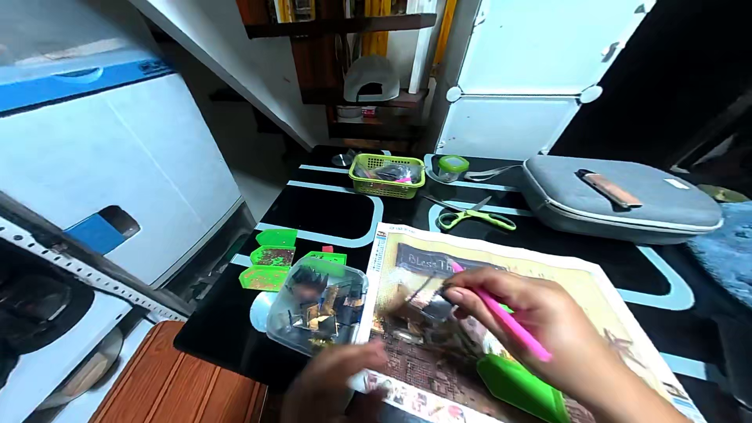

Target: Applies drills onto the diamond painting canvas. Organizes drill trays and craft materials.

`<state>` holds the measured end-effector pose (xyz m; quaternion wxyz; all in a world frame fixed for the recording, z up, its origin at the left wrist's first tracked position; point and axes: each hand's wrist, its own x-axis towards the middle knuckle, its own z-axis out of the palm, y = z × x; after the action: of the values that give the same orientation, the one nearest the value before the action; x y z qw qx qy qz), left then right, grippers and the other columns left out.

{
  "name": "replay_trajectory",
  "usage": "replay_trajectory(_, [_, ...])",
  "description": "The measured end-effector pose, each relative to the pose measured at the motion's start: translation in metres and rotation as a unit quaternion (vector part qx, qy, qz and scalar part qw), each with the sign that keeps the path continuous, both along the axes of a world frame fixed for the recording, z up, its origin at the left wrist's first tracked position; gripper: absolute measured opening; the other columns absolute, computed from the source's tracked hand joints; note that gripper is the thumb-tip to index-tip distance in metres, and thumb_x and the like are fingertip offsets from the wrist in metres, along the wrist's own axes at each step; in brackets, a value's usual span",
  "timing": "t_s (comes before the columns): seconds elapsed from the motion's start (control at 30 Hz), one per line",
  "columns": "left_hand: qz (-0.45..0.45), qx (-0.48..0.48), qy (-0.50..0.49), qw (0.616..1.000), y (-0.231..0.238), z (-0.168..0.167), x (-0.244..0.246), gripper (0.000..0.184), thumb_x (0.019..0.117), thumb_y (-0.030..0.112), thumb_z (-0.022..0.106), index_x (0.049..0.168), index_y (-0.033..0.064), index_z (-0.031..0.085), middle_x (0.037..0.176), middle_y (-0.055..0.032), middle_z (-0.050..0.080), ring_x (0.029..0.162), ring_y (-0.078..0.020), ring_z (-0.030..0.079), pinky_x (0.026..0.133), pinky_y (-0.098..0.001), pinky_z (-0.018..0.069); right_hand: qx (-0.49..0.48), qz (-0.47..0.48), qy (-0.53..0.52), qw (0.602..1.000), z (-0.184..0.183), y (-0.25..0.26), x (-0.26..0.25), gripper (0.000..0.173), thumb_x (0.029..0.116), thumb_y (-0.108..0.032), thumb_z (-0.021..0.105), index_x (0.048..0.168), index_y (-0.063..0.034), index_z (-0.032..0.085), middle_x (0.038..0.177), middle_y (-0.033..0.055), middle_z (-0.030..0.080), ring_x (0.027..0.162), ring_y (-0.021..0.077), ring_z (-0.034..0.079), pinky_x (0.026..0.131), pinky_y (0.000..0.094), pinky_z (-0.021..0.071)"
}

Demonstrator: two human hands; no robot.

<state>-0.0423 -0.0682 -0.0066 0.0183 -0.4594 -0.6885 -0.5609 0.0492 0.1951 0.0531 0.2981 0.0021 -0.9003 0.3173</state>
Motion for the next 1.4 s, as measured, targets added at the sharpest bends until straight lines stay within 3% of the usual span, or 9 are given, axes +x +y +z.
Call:
replay_trajectory(0.07, [0.118, 0.003, 0.053, 0.992, -0.018, -0.002, -0.035, 0.023, 0.1035, 0.032, 0.06, 0.118, 0.0196, 0.073, 0.126, 0.0008, 0.071, 0.124, -0.0111, 0.062, 0.105, -0.0334, 0.0516, 0.032, 0.023, 0.006, 0.999, -0.006, -0.007, -0.022, 0.024, 0.1026, -0.033, 0.058, 0.102, -0.0165, 0.074, 0.084, -0.01, 0.07, 0.074, -0.0037, 0.065, 0.067, 0.016, 0.0571])
replay_trajectory(0.13, [0.189, 0.016, 0.063, 0.98, -0.031, -0.006, -0.062, 0.02, 0.1016, 0.031, 0.061, 0.11, 0.0212, 0.076, 0.126, 0.0014, 0.071, 0.122, -0.0128, 0.063, 0.103, -0.0337, 0.0513, 0.057, 0.042, 0.016, 0.997, -0.008, -0.018, -0.042, 0.021, 0.102, -0.03, 0.058, 0.101, -0.0167, 0.074, 0.086, -0.0097, 0.07, 0.075, -0.0038, 0.064, 0.068, 0.0154, 0.0558])
replay_trajectory(0.33, [0.213, -0.009, 0.077, 0.974, -0.041, -0.011, -0.08, 0.018, 0.0989, 0.032, 0.064, 0.101, 0.0222, 0.078, 0.12, 0.0027, 0.073, 0.118, -0.0101, 0.064, 0.099, -0.0282, 0.0522, 0.095, 0.078, 0.037, 0.992, 0.0, -0.047, -0.083, 0.017, 0.0997, -0.025, 0.061, 0.1, -0.0157, 0.075, 0.083, -0.0078, 0.068, 0.072, -0.0017, 0.062, 0.065, 0.0149, 0.0533])
replay_trajectory(0.47, [0.25, -0.086, 0.118, 0.957, -0.043, -0.018, -0.091, 0.028, 0.098, 0.043, 0.059, 0.105, 0.0243, 0.079, 0.132, -0.0002, 0.068, 0.126, -0.0186, 0.059, 0.104, -0.0443, 0.0464, 0.136, 0.089, 0.0, 0.987, -0.003, -0.058, -0.1, 0.013, 0.0974, -0.019, 0.063, 0.098, -0.0146, 0.075, 0.082, -0.0036, 0.068, 0.071, 0.007, 0.066, 0.064, 0.0255, 0.0571])
replay_trajectory(0.6, [0.254, -0.101, 0.108, 0.956, -0.042, -0.025, -0.091, 0.03, 0.0981, 0.045, 0.059, 0.105, 0.0253, 0.08, 0.131, 0.0005, 0.069, 0.125, -0.0197, 0.06, 0.102, -0.0463, 0.0461, 0.201, 0.085, -0.002, 0.976, -0.011, -0.065, -0.115, 0.012, 0.091, -0.012, 0.065, 0.093, -0.0142, 0.077, 0.079, -0.0009, 0.07, 0.076, 0.0155, 0.07, 0.067, 0.036, 0.0585])
replay_trajectory(1.0, [0.215, -0.058, 0.086, 0.971, -0.044, -0.031, -0.086, 0.025, 0.1005, 0.043, 0.059, 0.092, 0.0264, 0.076, 0.132, 0.0028, 0.068, 0.13, -0.0148, 0.056, 0.107, -0.0385, 0.0442, 0.245, 0.071, 0.04, 0.966, -0.012, -0.061, -0.133, 0.012, 0.0894, -0.013, 0.065, 0.091, -0.0142, 0.077, 0.077, -0.0004, 0.069, 0.072, 0.016, 0.068, 0.064, 0.0324, 0.0536])
replay_trajectory(1.17, [0.215, -0.051, 0.09, 0.971, -0.042, -0.032, -0.087, 0.026, 0.1005, 0.043, 0.059, 0.091, 0.0263, 0.077, 0.132, 0.0026, 0.068, 0.129, -0.0151, 0.057, 0.106, -0.0388, 0.0446, 0.233, 0.066, 0.033, 0.97, -0.01, -0.06, -0.134, 0.013, 0.0851, -0.009, 0.068, 0.093, -0.0138, 0.077, 0.08, 0.0003, 0.072, 0.075, 0.0174, 0.069, 0.067, 0.0346, 0.0548])
replay_trajectory(1.27, [0.213, -0.045, 0.094, 0.972, -0.042, -0.033, -0.088, 0.025, 0.1005, 0.042, 0.06, 0.091, 0.0267, 0.077, 0.132, 0.0027, 0.068, 0.131, -0.0153, 0.056, 0.108, -0.039, 0.0439, 0.231, 0.062, 0.044, 0.97, -0.011, -0.058, -0.136, 0.012, 0.0895, -0.012, 0.065, 0.093, -0.0134, 0.077, 0.079, 0.0004, 0.071, 0.075, 0.0172, 0.069, 0.066, 0.0346, 0.055])
replay_trajectory(1.4, [0.212, -0.042, 0.088, 0.972, -0.042, -0.032, -0.088, 0.025, 0.1003, 0.042, 0.06, 0.091, 0.0273, 0.077, 0.132, 0.0023, 0.068, 0.13, -0.016, 0.056, 0.107, -0.0393, 0.0439, 0.229, 0.062, 0.048, 0.97, -0.012, -0.057, -0.137, 0.012, 0.0891, -0.011, 0.065, 0.092, -0.013, 0.077, 0.078, 0.0008, 0.07, 0.074, 0.0176, 0.069, 0.066, 0.0348, 0.0547])
